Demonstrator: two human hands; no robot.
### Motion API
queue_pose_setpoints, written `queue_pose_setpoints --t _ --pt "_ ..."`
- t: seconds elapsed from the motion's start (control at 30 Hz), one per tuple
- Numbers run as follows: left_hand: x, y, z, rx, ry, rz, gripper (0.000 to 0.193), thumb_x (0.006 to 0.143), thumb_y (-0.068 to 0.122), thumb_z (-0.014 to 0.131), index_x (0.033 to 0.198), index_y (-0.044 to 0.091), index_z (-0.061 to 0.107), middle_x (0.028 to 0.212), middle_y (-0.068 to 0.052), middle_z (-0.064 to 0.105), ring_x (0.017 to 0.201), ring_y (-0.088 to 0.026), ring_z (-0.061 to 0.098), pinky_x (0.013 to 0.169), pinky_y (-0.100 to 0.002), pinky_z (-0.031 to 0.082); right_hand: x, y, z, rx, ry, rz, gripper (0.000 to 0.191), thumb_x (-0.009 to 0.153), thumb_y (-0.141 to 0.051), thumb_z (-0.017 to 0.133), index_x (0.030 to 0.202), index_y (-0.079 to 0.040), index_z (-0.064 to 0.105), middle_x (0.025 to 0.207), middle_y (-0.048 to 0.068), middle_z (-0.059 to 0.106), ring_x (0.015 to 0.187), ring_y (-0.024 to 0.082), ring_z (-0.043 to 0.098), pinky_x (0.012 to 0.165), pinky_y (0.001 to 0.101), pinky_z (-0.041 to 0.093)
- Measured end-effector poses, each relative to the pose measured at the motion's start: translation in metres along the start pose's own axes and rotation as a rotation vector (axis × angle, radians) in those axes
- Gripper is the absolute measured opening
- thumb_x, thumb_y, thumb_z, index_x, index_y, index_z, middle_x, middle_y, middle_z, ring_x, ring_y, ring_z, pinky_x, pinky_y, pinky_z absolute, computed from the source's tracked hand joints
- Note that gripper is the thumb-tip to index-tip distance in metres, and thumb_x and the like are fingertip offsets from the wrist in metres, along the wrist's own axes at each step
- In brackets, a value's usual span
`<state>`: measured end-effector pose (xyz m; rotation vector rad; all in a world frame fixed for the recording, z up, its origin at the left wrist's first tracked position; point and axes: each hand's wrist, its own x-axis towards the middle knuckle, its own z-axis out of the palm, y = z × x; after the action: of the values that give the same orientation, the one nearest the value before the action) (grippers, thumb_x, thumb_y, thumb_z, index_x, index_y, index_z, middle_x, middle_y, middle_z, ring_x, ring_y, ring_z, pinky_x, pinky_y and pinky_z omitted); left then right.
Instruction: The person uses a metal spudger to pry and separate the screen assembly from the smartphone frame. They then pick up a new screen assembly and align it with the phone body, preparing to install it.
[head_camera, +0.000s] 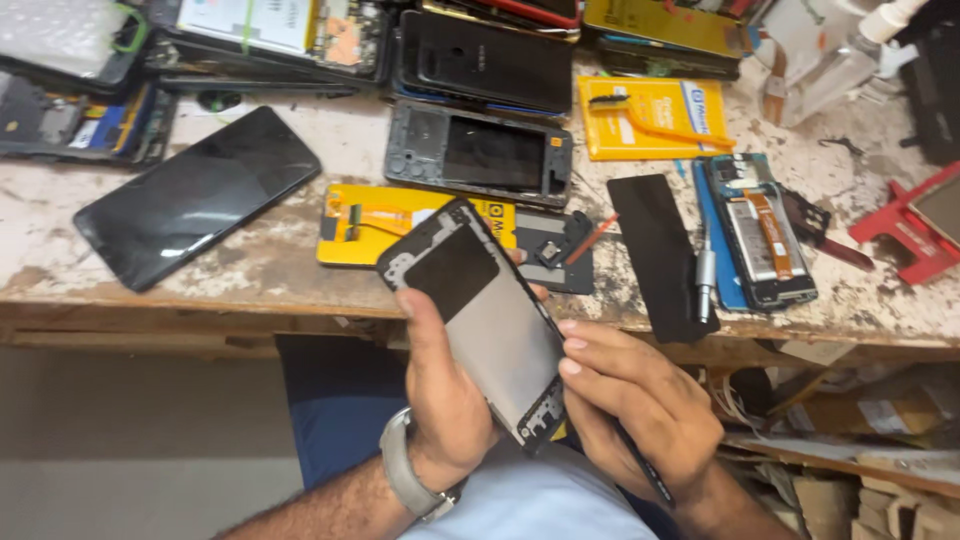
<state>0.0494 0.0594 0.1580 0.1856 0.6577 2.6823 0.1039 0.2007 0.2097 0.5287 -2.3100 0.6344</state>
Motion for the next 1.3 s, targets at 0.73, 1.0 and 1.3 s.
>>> queue_pose_setpoints --t 0.73,1.0,1.3 --pt "-0.016 -0.020 -0.011 0.109 0.016 -0.042 0.071 0.111 0.050 0.022 0.151 -0.004 0.041 0.149 -0.016 0.052 0.138 -0.025 0.050 0.118 -0.038 0.038 0.010 0.005 0.005 0.025 0.026 0.001 0.026 0.080 0.011 0.081 0.101 0.003 0.068 0.108 0.017 0.071 0.109 0.032 0.075 0.095 0.0397 0.064" --pt "-0.017 -0.021 -0.015 0.242 0.018 -0.012 0.071 0.111 0.049 0.021 0.153 -0.006 0.039 0.154 -0.017 0.049 0.141 -0.023 0.047 0.120 -0.037 0.034 0.011 0.007 0.009 0.069 0.049 -0.013 0.026 0.081 0.011 0.081 0.101 0.002 0.067 0.108 0.016 0.070 0.109 0.032 0.075 0.097 0.0390 0.065" --pt "-0.022 -0.025 -0.018 0.154 -0.034 -0.100 0.071 0.110 0.049 0.021 0.154 -0.003 0.037 0.156 -0.014 0.046 0.142 -0.021 0.044 0.121 -0.036 0.033 0.014 0.005 0.008 0.003 0.072 0.027 0.024 0.082 0.013 0.080 0.099 0.003 0.067 0.104 0.016 0.071 0.107 0.032 0.076 0.095 0.0388 0.065"
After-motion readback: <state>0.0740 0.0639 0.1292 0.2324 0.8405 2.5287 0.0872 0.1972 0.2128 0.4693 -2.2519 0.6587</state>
